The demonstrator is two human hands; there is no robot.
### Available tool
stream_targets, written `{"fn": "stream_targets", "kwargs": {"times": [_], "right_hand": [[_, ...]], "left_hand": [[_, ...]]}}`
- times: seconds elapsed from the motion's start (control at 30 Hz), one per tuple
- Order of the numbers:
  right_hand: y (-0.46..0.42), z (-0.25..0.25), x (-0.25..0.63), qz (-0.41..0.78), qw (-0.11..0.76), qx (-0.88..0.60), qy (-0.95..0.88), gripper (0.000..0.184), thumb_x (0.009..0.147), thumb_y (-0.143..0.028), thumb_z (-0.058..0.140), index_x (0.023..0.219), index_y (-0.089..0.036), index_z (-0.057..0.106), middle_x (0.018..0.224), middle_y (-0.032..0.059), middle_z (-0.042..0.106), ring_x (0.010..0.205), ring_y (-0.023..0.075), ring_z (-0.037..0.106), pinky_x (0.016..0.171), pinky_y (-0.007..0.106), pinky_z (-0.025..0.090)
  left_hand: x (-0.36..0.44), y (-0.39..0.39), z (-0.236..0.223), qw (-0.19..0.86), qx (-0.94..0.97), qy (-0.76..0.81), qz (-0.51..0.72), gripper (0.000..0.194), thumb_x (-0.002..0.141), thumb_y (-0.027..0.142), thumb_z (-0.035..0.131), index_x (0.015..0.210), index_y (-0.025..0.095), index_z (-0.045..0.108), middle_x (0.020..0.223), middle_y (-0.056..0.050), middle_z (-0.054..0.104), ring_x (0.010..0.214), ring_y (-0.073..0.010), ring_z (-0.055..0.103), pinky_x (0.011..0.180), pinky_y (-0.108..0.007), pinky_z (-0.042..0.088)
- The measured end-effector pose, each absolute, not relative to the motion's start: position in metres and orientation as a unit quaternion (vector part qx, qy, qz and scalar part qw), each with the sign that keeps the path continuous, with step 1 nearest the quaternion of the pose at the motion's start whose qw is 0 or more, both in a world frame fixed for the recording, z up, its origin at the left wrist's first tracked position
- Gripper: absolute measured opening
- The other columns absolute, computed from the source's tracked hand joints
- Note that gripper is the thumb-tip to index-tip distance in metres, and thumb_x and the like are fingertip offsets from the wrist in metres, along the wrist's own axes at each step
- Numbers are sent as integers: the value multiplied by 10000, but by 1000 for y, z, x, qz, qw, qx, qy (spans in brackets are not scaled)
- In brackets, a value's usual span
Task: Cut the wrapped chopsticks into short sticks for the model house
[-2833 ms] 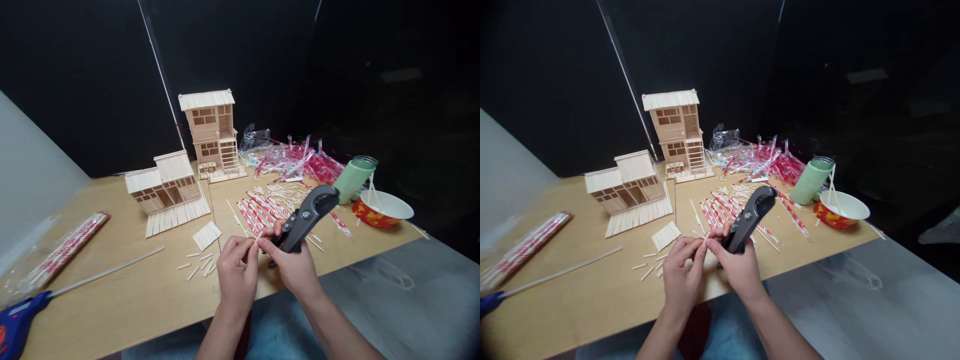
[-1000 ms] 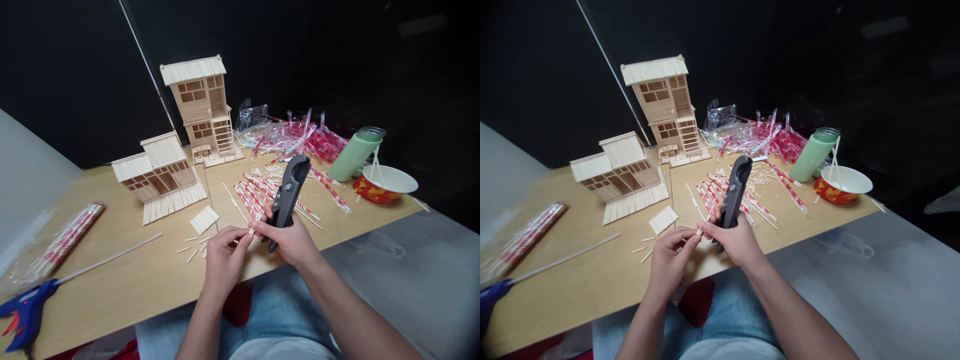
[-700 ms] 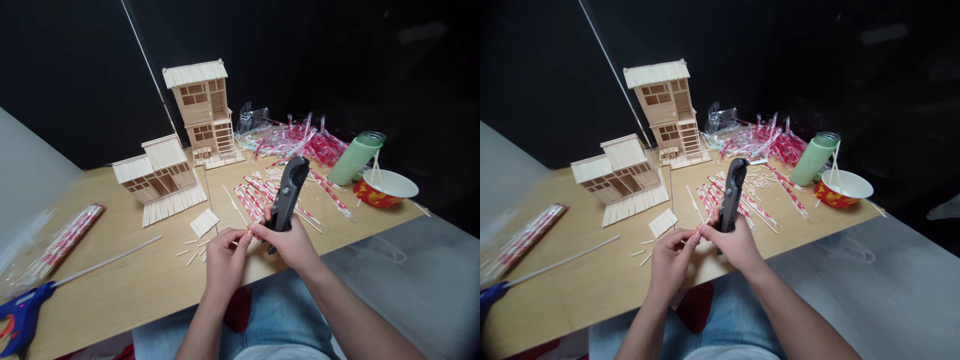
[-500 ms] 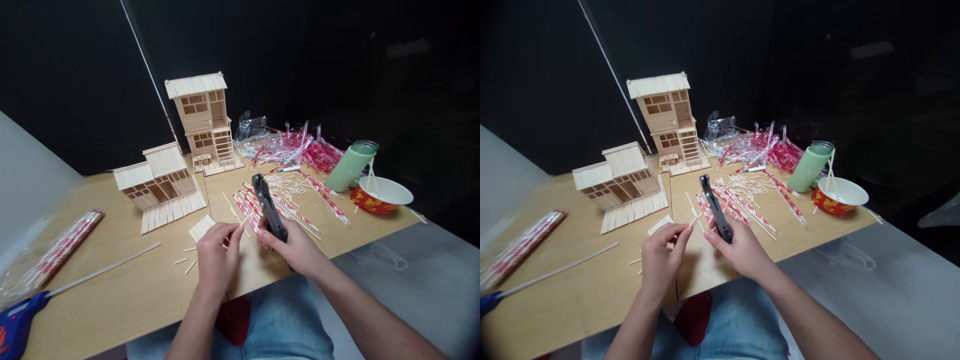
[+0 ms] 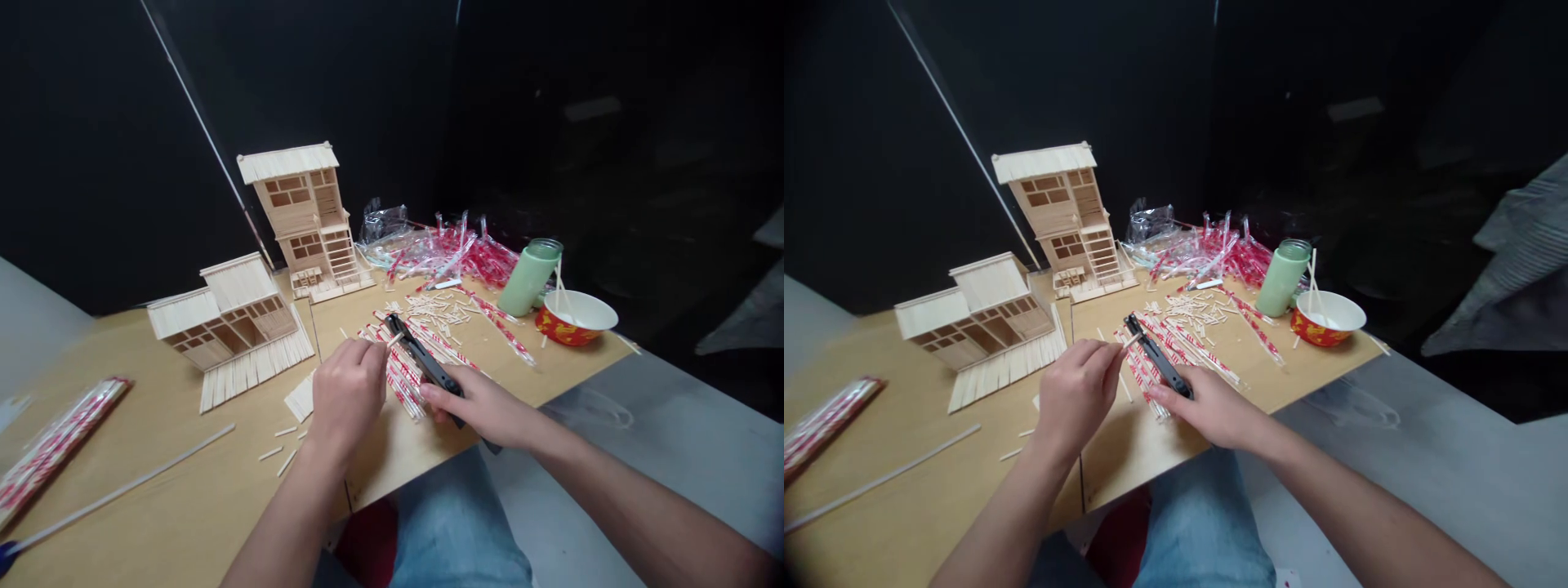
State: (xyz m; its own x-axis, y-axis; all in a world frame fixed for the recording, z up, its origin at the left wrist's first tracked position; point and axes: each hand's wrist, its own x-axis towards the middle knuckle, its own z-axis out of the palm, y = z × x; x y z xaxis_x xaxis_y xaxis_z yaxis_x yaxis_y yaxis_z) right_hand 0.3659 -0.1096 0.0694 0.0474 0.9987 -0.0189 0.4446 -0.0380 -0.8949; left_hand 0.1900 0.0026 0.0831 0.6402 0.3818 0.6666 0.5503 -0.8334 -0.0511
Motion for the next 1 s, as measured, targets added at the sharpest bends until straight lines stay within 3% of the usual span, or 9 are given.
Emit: {"fn": "stream_targets", "kwargs": {"times": [0.17,0.43,0.57,0.7,0.87,1.0], "right_hand": [[-116,70,382,356,361,-666,-547,527,948,-627,465,628,-211,511,495,2,573,502,168,575,563,293,436],[-113,60,417,449,395,-666,-447,580,858,-721,516,566,-231,413,409,-57,436,339,108,439,379,241,393],[-112,55,429,397,364,-714,-449,594,875,-702,496,528,-232,391,362,-47,425,292,105,423,337,230,332],[-106,56,457,315,319,-758,-473,521,929,-601,467,571,-223,449,419,-16,515,359,128,497,416,253,414],[-75,58,505,123,248,-855,-438,216,854,-392,642,824,-177,641,652,73,685,594,216,628,567,297,436],[-42,47,524,46,207,-869,-448,281,819,-359,705,1018,-164,673,956,141,735,822,270,656,665,301,416]], "left_hand": [[217,6,94,158,-914,-239,-288,212,955,171,545,812,175,702,763,-60,694,725,-201,616,608,-298,394],[278,15,106,60,-953,-243,-171,224,908,74,517,859,136,727,865,-132,702,891,-249,664,711,-312,477],[293,19,97,39,-951,-253,-171,224,893,77,533,831,134,740,840,-136,707,839,-245,682,688,-312,477],[278,14,91,14,-939,-290,-187,260,939,178,521,809,162,745,835,-123,719,774,-234,683,641,-306,456],[203,-8,77,-41,-921,-338,-191,260,948,275,546,771,220,730,756,-48,716,698,-203,668,584,-285,412],[123,-28,47,-15,-857,-436,-272,231,968,363,531,900,245,718,878,-25,743,776,-195,689,627,-274,455]]}}
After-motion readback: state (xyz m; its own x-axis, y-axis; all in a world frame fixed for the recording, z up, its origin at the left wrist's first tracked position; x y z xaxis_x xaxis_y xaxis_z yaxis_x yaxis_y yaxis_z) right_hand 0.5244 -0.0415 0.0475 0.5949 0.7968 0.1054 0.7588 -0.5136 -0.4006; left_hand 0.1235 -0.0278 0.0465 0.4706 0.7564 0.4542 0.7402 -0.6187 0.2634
